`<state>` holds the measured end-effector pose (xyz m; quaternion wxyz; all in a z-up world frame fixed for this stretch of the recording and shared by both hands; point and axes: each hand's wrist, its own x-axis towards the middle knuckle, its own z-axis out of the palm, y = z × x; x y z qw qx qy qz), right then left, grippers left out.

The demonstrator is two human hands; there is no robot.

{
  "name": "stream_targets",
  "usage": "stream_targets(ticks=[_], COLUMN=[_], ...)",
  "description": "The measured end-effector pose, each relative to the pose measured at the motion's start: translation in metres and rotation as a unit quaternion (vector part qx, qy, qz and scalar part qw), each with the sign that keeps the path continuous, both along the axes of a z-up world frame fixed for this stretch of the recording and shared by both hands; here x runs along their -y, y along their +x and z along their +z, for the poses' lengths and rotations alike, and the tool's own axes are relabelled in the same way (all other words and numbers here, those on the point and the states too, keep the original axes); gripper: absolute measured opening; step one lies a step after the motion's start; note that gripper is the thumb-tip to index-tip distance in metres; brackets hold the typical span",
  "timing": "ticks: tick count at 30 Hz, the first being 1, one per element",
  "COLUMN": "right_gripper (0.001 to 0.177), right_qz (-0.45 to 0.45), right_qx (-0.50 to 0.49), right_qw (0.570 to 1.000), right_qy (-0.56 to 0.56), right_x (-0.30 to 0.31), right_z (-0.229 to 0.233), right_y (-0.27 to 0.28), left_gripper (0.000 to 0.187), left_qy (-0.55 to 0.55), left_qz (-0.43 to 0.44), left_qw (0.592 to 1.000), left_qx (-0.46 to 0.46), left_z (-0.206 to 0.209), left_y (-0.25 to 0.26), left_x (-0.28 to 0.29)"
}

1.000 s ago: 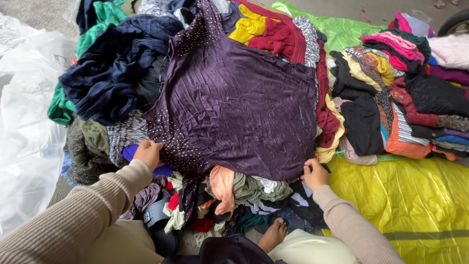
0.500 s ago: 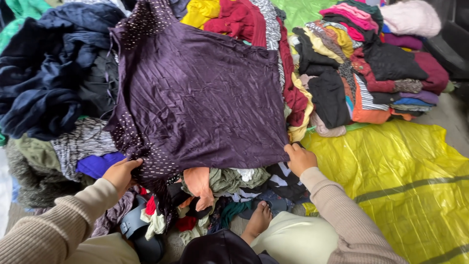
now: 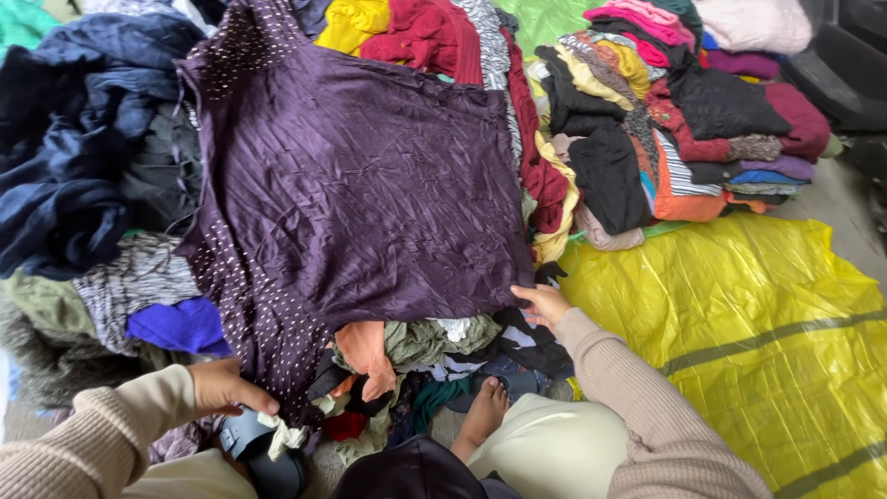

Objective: The person picks up individual pieces of clothing from a large pile, spreads them out on their lap, and folds them before placing them into a separate stack.

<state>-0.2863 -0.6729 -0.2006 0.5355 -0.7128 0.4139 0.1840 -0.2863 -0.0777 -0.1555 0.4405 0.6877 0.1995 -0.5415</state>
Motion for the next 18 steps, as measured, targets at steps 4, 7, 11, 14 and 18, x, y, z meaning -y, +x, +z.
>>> stream_targets(ticks=[4,7,11,14,18], right_gripper=[0.073,0.017,0.037,0.104,0.049], right_qz=[-0.016,-0.083,-0.097,-0.073,0.000], right_qx=[0.053,0.113,0.144,0.077,-0.044], right_qw=[0.998,0.986,0.979,0.993,0.999], right_qy=[-0.013,0.085,0.104,0.048,0.019], right_x=[0.017,0.056,0.046,0.044,0.040], right_z=[-0.022,-0.054,-0.007,0.018,0.033], right_y=[0.004,0.009,0.000,-0.008,-0.014], left_gripper=[0.147,0.153,0.154,0.146,0.119], left_qy=[0.022,0.007,-0.052,-0.037,0.030], left_qz=[-0.051,-0.013,-0.114,-0.230,-0.260], left_qw=[0.998,0.999,0.987,0.963,0.960], left_qx=[0.003,-0.041,-0.097,-0.133,-0.097], left_z=[0.009,0.010,-0.033,-0.020,0.003], left_y=[-0.004,-0.006,-0.004,0.000,0.005], left_x=[-0.003,-0.009,-0.043,-0.057,-0.080])
